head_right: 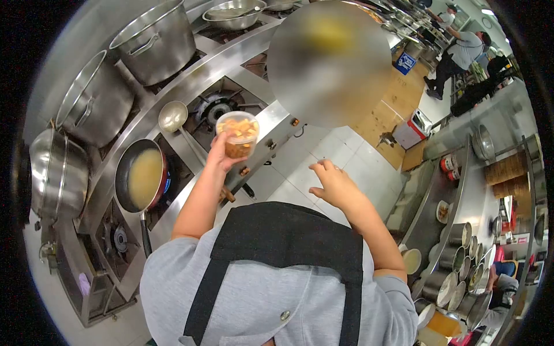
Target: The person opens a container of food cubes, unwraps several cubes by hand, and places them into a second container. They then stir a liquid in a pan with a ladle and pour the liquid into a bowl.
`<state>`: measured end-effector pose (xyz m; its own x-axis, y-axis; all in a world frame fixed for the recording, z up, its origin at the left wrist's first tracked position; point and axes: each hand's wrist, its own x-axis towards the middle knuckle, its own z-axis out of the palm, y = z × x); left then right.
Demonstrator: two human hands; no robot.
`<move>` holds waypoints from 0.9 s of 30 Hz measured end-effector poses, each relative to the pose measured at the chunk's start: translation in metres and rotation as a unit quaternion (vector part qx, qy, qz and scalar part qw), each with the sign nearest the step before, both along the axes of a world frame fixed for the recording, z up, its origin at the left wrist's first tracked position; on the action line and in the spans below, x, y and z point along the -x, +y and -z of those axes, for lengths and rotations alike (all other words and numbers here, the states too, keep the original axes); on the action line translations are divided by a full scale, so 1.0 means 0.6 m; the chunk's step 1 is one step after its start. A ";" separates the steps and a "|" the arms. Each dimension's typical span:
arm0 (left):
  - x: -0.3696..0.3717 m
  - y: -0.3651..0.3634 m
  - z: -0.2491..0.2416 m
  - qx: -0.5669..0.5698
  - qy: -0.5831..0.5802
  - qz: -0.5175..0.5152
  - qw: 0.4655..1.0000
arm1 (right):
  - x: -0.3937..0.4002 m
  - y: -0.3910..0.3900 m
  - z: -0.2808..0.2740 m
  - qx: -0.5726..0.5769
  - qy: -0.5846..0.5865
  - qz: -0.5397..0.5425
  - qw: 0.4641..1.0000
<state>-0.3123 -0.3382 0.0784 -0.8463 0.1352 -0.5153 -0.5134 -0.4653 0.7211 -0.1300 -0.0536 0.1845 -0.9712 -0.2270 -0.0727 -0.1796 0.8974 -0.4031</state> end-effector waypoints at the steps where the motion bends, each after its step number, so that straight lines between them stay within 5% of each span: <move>1: 0.014 -0.014 0.025 -0.018 -0.021 -0.011 1.000 | -0.002 0.008 0.013 0.004 -0.025 0.012 1.000; 11: 0.022 -0.047 0.048 -0.075 -0.014 -0.053 0.996 | -0.019 0.046 0.086 0.027 -0.100 0.068 0.992; 15: -0.022 -0.026 0.015 0.072 0.130 0.058 0.987 | -0.035 0.045 0.096 0.012 -0.100 0.095 0.990; 19: -0.129 0.016 -0.048 0.369 0.340 0.143 0.853 | -0.101 0.069 0.077 0.036 -0.071 0.128 0.989; 21: -0.097 0.002 0.032 0.376 0.410 0.128 0.821 | -0.148 0.098 0.058 0.049 -0.048 0.166 0.984; 24: -0.094 0.060 0.038 0.219 0.254 0.074 0.939 | -0.238 0.146 -0.002 0.043 0.008 0.230 0.972; 27: -0.121 0.165 0.045 0.104 0.055 0.103 0.988 | -0.358 0.207 -0.075 -0.042 0.115 0.325 0.938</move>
<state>-0.2395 -0.2395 0.0512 -0.8640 0.2111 -0.4572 -0.4955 -0.1943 0.8466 0.0848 0.0706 0.2296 -0.8949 0.4147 0.1647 0.3421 0.8747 -0.3433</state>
